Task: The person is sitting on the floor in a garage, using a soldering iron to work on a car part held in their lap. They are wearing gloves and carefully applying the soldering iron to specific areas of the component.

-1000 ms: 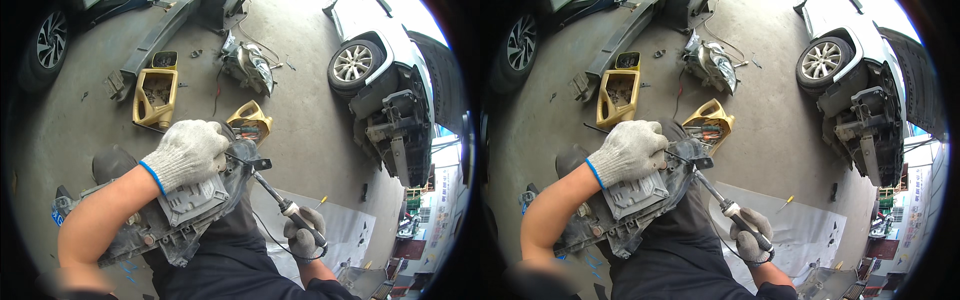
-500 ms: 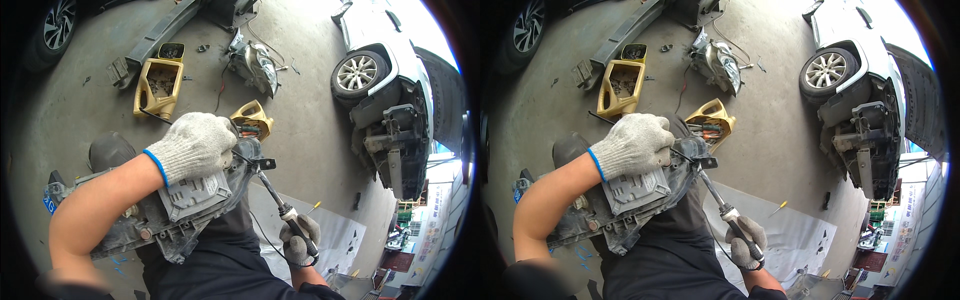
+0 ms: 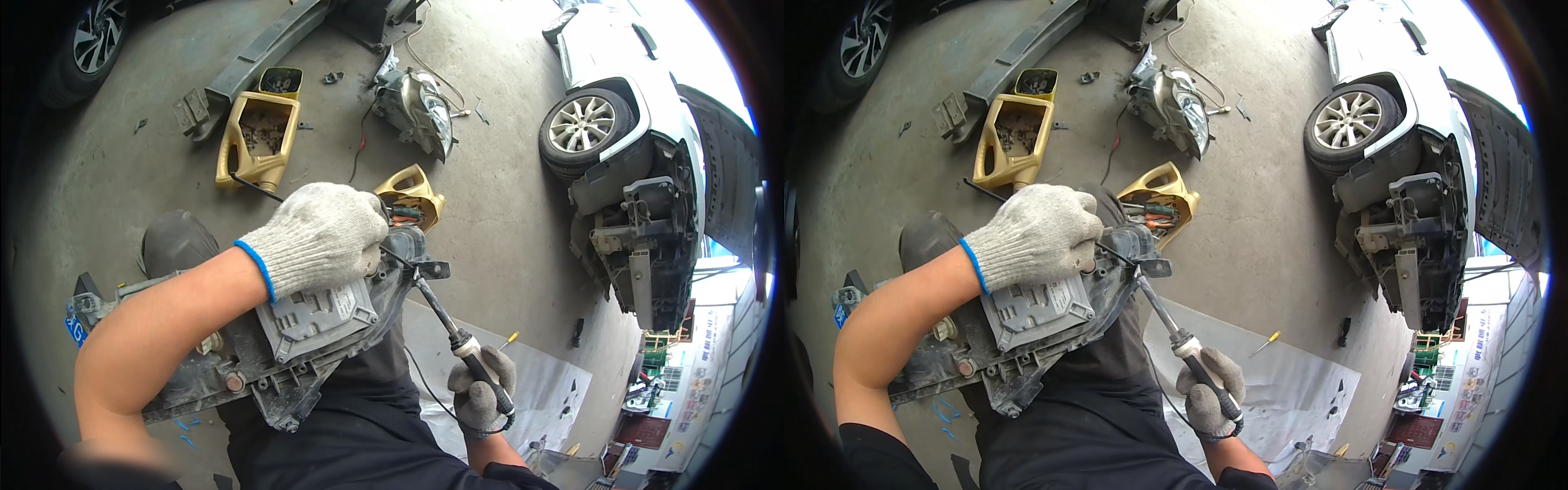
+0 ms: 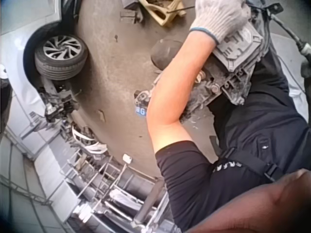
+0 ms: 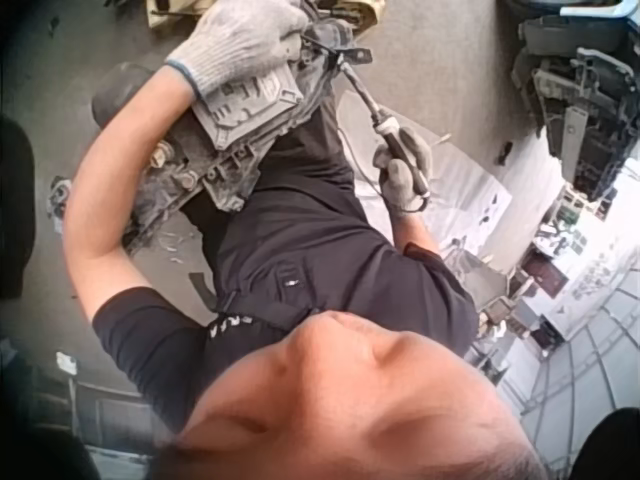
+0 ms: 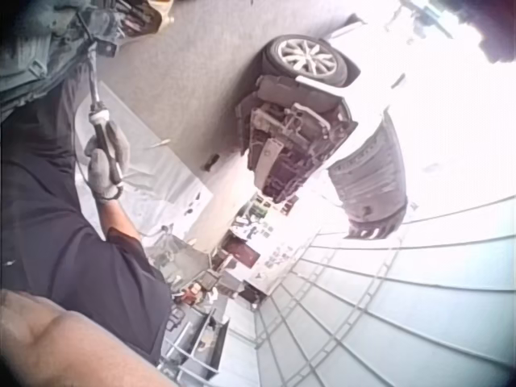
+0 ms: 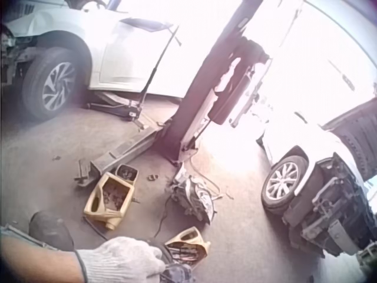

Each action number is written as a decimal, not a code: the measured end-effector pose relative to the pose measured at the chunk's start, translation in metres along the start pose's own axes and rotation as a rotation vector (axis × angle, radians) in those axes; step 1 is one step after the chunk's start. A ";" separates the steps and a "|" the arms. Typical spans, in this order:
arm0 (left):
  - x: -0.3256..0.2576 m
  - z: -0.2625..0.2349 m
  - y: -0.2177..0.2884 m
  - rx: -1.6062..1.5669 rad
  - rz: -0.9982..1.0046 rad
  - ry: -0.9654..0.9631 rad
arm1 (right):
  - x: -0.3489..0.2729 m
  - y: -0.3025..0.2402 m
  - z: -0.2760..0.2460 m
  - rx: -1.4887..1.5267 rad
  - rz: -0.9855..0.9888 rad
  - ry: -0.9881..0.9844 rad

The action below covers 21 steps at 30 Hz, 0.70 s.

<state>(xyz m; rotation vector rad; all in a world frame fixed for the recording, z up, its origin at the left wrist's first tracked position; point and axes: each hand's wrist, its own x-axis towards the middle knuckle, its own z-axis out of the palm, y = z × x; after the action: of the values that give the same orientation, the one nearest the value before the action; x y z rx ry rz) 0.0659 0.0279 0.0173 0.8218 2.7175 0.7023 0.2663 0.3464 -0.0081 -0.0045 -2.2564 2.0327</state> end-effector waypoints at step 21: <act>0.004 -0.002 -0.001 -0.028 -0.015 -0.041 | 0.001 0.004 -0.007 -0.073 -0.083 -0.114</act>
<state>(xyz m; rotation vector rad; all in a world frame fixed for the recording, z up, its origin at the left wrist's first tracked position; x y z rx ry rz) 0.0619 0.0285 0.0186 0.7998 2.6687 0.7114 0.2656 0.3539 -0.0117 0.2007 -2.3543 1.9552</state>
